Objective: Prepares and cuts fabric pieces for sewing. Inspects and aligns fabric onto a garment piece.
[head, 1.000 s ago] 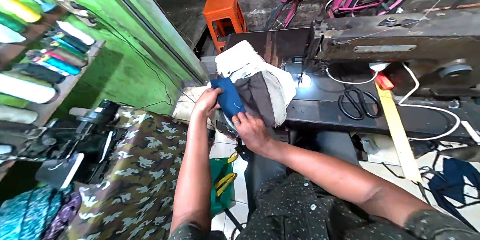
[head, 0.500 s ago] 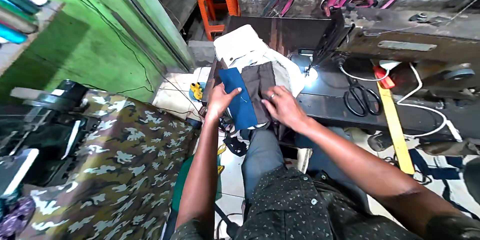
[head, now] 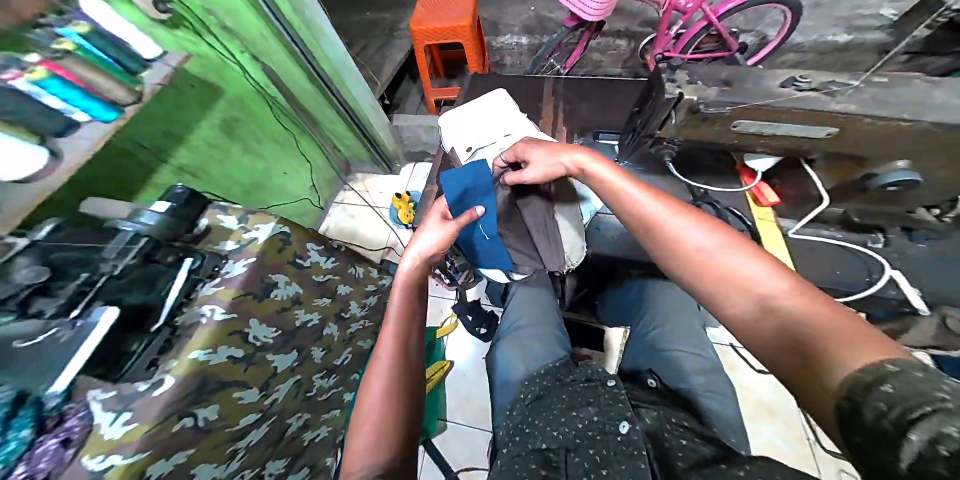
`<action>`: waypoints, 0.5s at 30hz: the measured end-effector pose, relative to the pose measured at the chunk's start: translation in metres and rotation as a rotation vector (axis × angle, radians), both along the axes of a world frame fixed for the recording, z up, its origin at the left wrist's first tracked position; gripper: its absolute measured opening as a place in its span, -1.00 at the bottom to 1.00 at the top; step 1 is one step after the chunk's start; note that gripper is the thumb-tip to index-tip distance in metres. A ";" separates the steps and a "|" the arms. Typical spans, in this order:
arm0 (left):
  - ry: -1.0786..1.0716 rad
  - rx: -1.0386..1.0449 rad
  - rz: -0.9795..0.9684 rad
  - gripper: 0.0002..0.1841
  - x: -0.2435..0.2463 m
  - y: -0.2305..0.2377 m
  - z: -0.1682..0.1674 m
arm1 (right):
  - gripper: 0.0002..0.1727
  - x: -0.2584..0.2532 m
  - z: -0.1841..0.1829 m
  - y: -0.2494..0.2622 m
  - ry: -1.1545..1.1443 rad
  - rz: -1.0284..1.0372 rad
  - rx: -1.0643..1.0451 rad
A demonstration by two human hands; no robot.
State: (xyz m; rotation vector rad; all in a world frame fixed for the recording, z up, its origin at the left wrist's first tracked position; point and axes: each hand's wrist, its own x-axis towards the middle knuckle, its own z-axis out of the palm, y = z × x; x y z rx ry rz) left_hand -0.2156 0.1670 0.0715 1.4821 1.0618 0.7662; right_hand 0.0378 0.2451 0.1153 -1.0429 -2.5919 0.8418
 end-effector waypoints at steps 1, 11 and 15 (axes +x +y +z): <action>0.011 0.014 -0.032 -0.63 0.001 -0.002 0.011 | -0.80 0.005 0.008 -0.008 0.042 -0.007 -0.035; -0.028 0.133 -0.492 -0.67 0.056 0.023 0.090 | -0.84 0.065 0.021 -0.067 0.661 -0.086 -0.487; 0.042 0.107 -0.540 -0.62 0.079 0.028 0.088 | -0.82 0.069 0.016 -0.083 0.699 -0.260 -0.487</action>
